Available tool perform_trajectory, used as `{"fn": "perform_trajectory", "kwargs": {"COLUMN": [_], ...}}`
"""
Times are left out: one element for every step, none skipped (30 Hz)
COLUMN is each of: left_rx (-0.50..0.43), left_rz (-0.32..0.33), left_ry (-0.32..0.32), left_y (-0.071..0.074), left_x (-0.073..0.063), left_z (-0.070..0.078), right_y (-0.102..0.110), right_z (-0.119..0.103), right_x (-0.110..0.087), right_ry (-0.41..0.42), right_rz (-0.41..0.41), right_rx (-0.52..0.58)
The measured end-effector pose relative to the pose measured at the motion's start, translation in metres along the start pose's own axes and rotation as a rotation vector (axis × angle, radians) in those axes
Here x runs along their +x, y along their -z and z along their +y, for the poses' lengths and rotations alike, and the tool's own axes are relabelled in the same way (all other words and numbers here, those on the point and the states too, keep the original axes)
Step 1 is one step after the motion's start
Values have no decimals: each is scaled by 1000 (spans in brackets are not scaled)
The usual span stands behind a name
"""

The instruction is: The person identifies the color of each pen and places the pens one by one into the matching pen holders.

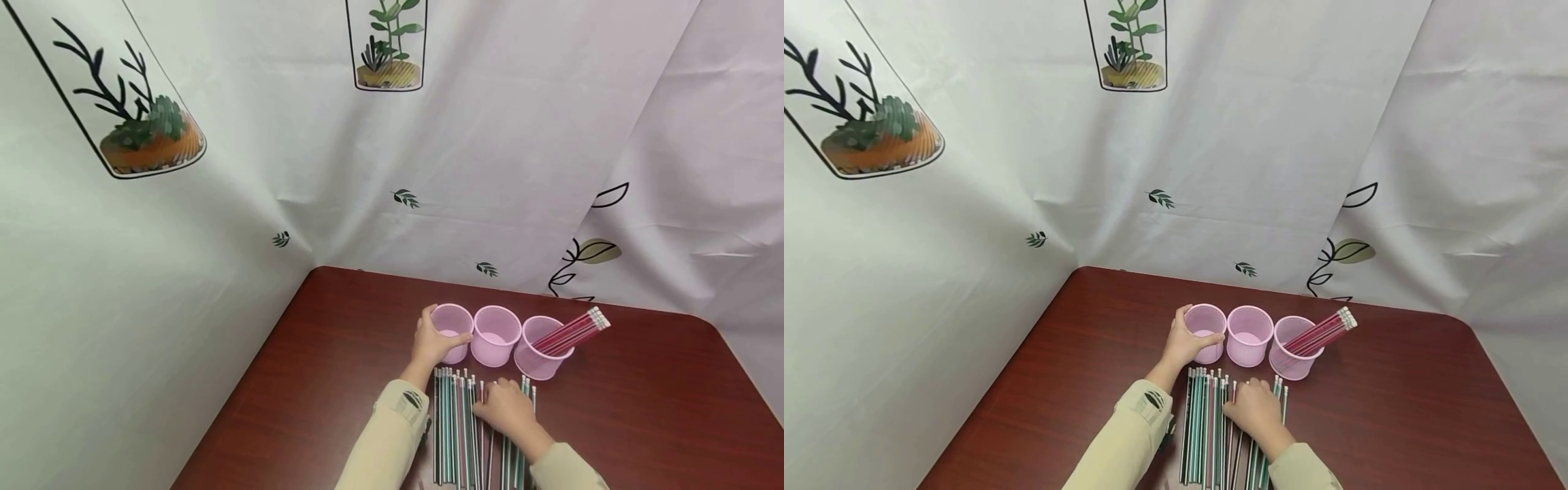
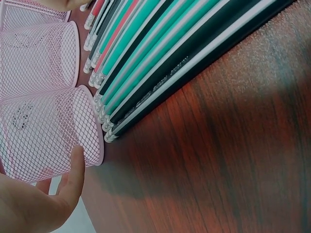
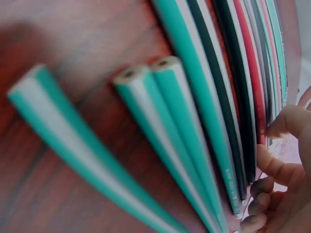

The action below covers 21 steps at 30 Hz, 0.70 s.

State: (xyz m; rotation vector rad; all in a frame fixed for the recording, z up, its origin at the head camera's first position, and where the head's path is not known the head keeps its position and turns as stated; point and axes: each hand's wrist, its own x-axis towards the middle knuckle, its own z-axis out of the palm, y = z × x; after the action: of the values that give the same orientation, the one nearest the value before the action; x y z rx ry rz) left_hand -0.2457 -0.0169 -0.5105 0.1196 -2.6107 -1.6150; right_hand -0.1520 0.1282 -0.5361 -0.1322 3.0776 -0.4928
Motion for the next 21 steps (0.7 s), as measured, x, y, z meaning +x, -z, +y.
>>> {"fn": "perform_trajectory", "kwargs": {"left_rx": [2, 1, 2, 1, 2, 4, 6, 5, 6, 4, 3, 0, 0, 1, 2, 2, 4, 3, 3, 0, -1], "left_rz": [-1, -1, -1, -1, -1, 0, -1, -1, -2, -2, -2, -2, -1, 0, 0, 0, -1, -1, 1, 1, 1], "left_ry": [2, 2, 3, 3, 2, 2, 1, 1, 0, -1, -2, -4, -4, -4, -4, -3, -2, -1, 0, 2, 4], "left_y": [0, 0, 0, 0, 0, 0, 0, 0, 0, 0, 0, -1, -1, -1, -1, -1, -1, -1, -1, -1, 0], "left_x": [0, 0, 0, 0, 0, 0, 0, 0, 0, 0, 0, 0, 0, 0, 0, 0, 0, 0, 0, 0, 0], "left_z": [0, 0, 0, -1, -1, -1, -1, -1, -1, 0, 0, 0, 0, 0, 0, 0, 0, 0, 0, 0, 0], "right_y": [1, 1, 1, 1, 1, 1, 1, 0, 0, 0, 0, -1, -1, -1, -1, 0, 0, 0, 1, 2, 3], "right_z": [0, -1, -1, -1, -1, -2, -2, -2, -2, -3, -3, -4, -4, -4, -4, -5, -4, -4, -4, -4, -3], "right_x": [1, 2, 3, 3, 4, 4, 4, 4, 4, 4, 4, 4, 4, 3, 3, 2, 2, 2, 2, 2, 3], "right_ry": [-7, -13, -16, -20, -24, -25, -27, -29, -30, -31, -31, -29, -30, -31, -34, -38, -39, -40, -41, -39, -38], "right_rz": [-12, -20, -24, -25, -26, -25, -23, -21, -17, -13, -9, -3, 2, 7, 11, 15, 20, 24, 27, 31, 33], "right_rx": [-3, -6, -9, -12, -17, -22, -28, -35, -40, -43, -46, -47, -48, -45, -40, -36, -34, -29, -24, -17, -11]}}
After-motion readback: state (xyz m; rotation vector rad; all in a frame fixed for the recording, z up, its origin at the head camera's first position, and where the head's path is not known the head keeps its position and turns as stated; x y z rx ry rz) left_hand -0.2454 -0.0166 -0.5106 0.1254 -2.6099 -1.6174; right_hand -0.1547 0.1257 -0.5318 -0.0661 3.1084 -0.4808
